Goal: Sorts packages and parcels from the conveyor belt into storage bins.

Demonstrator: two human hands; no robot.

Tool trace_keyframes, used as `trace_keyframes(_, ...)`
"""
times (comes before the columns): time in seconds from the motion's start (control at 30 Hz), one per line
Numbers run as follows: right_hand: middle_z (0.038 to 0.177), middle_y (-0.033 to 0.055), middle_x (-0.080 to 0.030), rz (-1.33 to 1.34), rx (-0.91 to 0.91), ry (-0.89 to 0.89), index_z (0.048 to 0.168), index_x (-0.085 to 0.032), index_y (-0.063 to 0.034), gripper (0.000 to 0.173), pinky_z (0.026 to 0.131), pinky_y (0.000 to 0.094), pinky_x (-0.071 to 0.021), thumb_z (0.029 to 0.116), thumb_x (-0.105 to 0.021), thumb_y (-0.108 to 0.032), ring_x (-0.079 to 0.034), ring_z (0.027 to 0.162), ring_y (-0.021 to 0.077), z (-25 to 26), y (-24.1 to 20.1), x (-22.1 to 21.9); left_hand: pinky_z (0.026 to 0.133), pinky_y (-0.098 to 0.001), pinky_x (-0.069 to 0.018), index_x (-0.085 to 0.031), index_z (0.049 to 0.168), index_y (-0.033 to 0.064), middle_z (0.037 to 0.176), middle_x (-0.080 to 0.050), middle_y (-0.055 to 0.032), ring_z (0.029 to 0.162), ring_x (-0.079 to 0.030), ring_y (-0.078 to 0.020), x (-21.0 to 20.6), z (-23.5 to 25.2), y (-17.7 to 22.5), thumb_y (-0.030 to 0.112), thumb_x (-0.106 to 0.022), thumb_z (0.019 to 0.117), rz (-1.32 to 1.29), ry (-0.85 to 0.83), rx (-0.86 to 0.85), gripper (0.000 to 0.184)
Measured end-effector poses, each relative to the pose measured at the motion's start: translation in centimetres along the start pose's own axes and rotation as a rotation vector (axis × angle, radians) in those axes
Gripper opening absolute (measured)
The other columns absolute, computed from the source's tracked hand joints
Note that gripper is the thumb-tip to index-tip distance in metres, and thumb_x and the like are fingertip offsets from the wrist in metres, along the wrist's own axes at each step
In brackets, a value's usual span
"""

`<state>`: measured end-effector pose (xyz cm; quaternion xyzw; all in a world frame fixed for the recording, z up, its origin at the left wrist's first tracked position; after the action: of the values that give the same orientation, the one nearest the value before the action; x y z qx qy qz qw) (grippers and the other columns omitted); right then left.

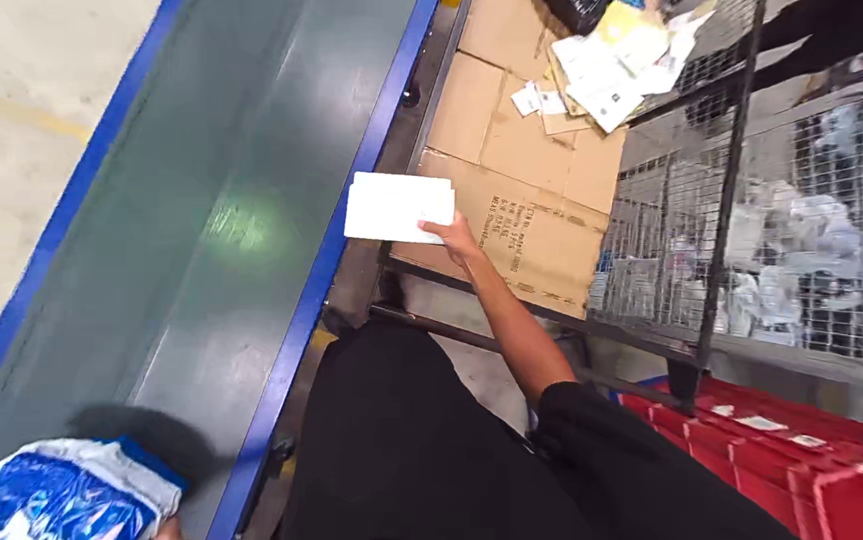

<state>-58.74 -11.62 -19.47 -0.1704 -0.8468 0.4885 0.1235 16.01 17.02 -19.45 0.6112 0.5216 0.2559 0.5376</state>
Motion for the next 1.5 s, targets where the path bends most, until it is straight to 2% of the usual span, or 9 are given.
trace_keyframes(0.1, 0.117, 0.0167, -0.070, 0.030, 0.035, -0.018, 0.139, -0.049, -0.0008, 0.080, 0.087, 0.0446, -0.0636, 0.0718, -0.091, -0.005, -0.072, 0.102, 0.0263, 2.6, 0.4, 2.8, 0.104, -0.0587, -0.0485, -0.039, 0.151, 0.0148, 0.146, -0.052, -0.0123, 0.133, -0.053, -0.0280, -6.5, -5.6, 0.1, 0.042, -0.040, 0.1065, 0.141, 0.011, 0.007, 0.053)
trace_keyframes(0.3, 0.112, 0.0139, -0.072, 0.099, -0.104, -0.045, 0.136, -0.055, -0.0037, 0.059, 0.081, 0.0408, -0.0632, 0.0901, -0.080, -0.032, -0.073, 0.095, 0.0232, 6.5, 1.1, 3.6, 0.105, -0.0614, -0.0460, -0.039, 0.152, 0.0186, 0.150, -0.049, -0.0096, 0.137, -0.050, -0.0273, -11.7, -10.2, -1.8, 0.051, -0.045, 0.1015, 0.249, 0.009, 0.117, 0.061)
trace_keyframes(0.5, 0.101, 0.0133, -0.075, -0.136, -0.075, -0.040, 0.116, -0.068, -0.0010, 0.055, 0.085, 0.0451, -0.0619, 0.0727, -0.093, -0.023, -0.074, 0.091, 0.0230, 9.6, 1.8, 3.1, 0.105, -0.0618, -0.0462, -0.039, 0.151, 0.0196, 0.148, -0.051, -0.0088, 0.136, -0.051, -0.0267, -17.0, -13.1, -4.8, 0.055, -0.042, 0.1008, 0.221, -0.013, 0.166, 0.062)
trace_keyframes(0.67, 0.111, 0.0182, -0.071, -0.466, -0.007, -0.050, 0.133, -0.061, -0.0090, 0.082, 0.089, 0.0612, -0.0552, 0.0623, -0.096, -0.035, -0.069, 0.104, 0.0348, 10.4, 2.7, -0.4, 0.101, -0.0596, -0.0494, -0.043, 0.146, 0.0203, 0.141, -0.056, -0.0064, 0.129, -0.056, -0.0242, -21.2, -14.7, -6.6, 0.056, -0.045, 0.0984, 0.249, -0.100, 0.211, 0.059)
trace_keyframes(1.0, 0.113, 0.0222, -0.069, -0.526, 0.036, -0.114, 0.152, -0.041, -0.0156, 0.110, 0.092, 0.0593, -0.0538, 0.0613, -0.096, -0.043, -0.067, 0.106, 0.0391, 9.3, 2.3, -2.1, 0.099, -0.0597, -0.0504, -0.045, 0.142, 0.0190, 0.136, -0.059, -0.0074, 0.125, -0.059, -0.0252, -28.6, -16.2, -9.3, 0.057, -0.048, 0.0958, 0.180, -0.253, 0.259, 0.060)
trace_keyframes(1.13, 0.136, 0.0171, -0.063, -0.300, 0.141, -0.234, 0.149, -0.049, -0.0062, 0.095, 0.109, 0.0436, -0.0493, 0.0696, -0.093, -0.033, -0.061, 0.125, 0.0237, 8.7, 0.8, 3.6, 0.103, -0.0522, -0.0480, -0.033, 0.149, 0.0173, 0.141, -0.051, -0.0065, 0.128, -0.054, -0.0214, -33.8, -18.7, -7.4, 0.051, -0.030, 0.1038, 0.273, -0.347, 0.227, 0.056)
trace_keyframes(1.23, 0.133, 0.0177, -0.064, -0.009, 0.100, -0.003, 0.148, -0.047, -0.0026, 0.082, 0.103, 0.0415, -0.0552, 0.0792, -0.088, -0.021, -0.065, 0.118, 0.0219, 10.5, -2.1, 12.9, 0.098, -0.0429, -0.0557, -0.045, 0.139, 0.0156, 0.129, -0.063, -0.0036, 0.117, -0.064, -0.0162, -39.1, -19.1, -6.5, 0.051, -0.052, 0.0951, 0.264, -0.641, 0.177, 0.057)
trace_keyframes(1.37, 0.151, 0.0110, -0.050, 0.314, 0.097, 0.413, 0.163, -0.015, -0.0213, 0.087, 0.097, 0.0428, -0.0551, 0.0980, -0.062, -0.054, -0.060, 0.123, 0.0232, 13.0, -6.9, 28.7, 0.088, -0.0297, -0.0600, -0.065, 0.114, 0.0225, 0.106, -0.074, 0.0058, 0.099, -0.071, -0.0068, -51.9, -24.7, -6.5, 0.049, -0.089, 0.0654, 0.302, -1.014, 0.148, 0.061)
trace_keyframes(1.5, 0.158, 0.0070, -0.043, 0.485, 0.282, 0.534, 0.163, 0.006, -0.0266, 0.097, 0.106, 0.0436, -0.0536, 0.0992, -0.064, -0.047, -0.057, 0.133, 0.0238, 12.2, -9.3, 35.3, 0.094, -0.0359, -0.0584, -0.057, 0.129, 0.0203, 0.116, -0.070, 0.0032, 0.108, -0.068, -0.0115, -71.2, -37.5, -8.9, 0.048, -0.074, 0.0846, 0.348, -1.392, 0.134, 0.055)
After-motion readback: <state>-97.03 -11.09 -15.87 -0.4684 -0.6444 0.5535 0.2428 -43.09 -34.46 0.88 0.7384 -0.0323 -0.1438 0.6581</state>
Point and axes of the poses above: each hand's wrist, its own z-axis towards the middle knuckle, its own x-axis out of the back of the hand, y = z × x, the point moved 5 cm from there along z, towards the middle knuckle
